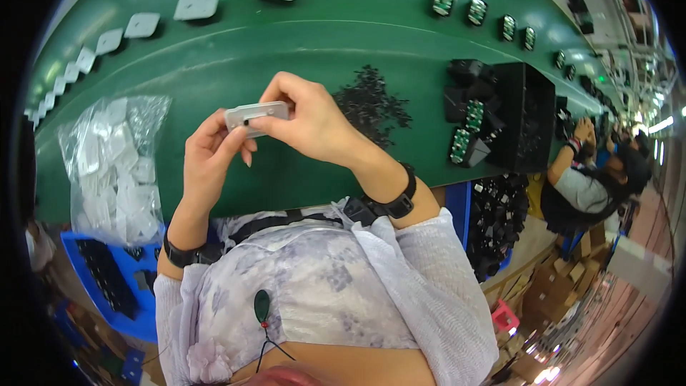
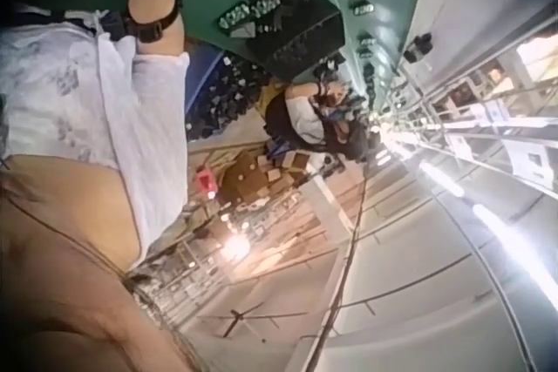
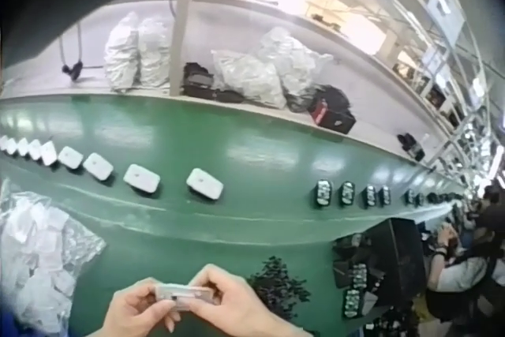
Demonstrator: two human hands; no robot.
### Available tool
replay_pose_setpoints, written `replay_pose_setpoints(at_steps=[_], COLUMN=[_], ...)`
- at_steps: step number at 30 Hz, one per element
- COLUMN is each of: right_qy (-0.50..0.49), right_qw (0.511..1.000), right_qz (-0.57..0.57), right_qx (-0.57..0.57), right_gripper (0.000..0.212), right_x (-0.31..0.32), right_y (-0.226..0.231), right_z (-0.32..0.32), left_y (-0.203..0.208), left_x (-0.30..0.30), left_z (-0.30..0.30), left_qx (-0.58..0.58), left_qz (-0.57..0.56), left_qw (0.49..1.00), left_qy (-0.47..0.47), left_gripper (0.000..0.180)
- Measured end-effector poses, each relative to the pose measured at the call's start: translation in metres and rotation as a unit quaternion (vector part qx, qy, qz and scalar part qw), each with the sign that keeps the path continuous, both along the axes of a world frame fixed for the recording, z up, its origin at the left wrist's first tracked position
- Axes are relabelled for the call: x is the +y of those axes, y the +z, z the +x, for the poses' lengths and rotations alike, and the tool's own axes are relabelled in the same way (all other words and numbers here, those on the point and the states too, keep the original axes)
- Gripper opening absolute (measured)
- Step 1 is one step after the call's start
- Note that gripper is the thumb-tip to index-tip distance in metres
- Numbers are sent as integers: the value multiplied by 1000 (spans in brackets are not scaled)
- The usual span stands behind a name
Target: Assembling small electronic components into plastic casings on a manufacturing production line.
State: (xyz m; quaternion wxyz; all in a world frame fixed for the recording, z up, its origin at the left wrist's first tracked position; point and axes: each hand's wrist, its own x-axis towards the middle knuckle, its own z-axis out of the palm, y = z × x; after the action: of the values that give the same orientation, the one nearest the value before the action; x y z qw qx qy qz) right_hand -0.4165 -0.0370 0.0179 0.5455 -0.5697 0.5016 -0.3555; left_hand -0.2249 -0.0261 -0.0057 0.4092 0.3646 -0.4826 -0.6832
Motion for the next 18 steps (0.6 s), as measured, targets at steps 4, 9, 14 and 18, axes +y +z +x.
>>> replay_pose_setpoints(at_steps=[4, 9, 14, 18], right_qy=[-40, -255, -240, -166], right_qw=[999, 785, 621, 755], right_qz=[15, -371, -45, 22], right_qx=[-20, 426, 745, 634], right_gripper=[22, 38, 50, 45], right_x=[-14, -94, -160, -171], right_y=[-14, -7, -9, -5], right_z=[-17, -105, -230, -219], left_y=[0, -35, -26, -31], left_x=[-12, -50, -67, -64], left_z=[-14, 20, 17, 16], left_qx=[33, -222, -396, -432], left_qz=[49, -57, -185, -264], left_qw=[997, 964, 892, 857], left_qy=[59, 136, 118, 94], left_gripper=[18, 14, 12, 19])
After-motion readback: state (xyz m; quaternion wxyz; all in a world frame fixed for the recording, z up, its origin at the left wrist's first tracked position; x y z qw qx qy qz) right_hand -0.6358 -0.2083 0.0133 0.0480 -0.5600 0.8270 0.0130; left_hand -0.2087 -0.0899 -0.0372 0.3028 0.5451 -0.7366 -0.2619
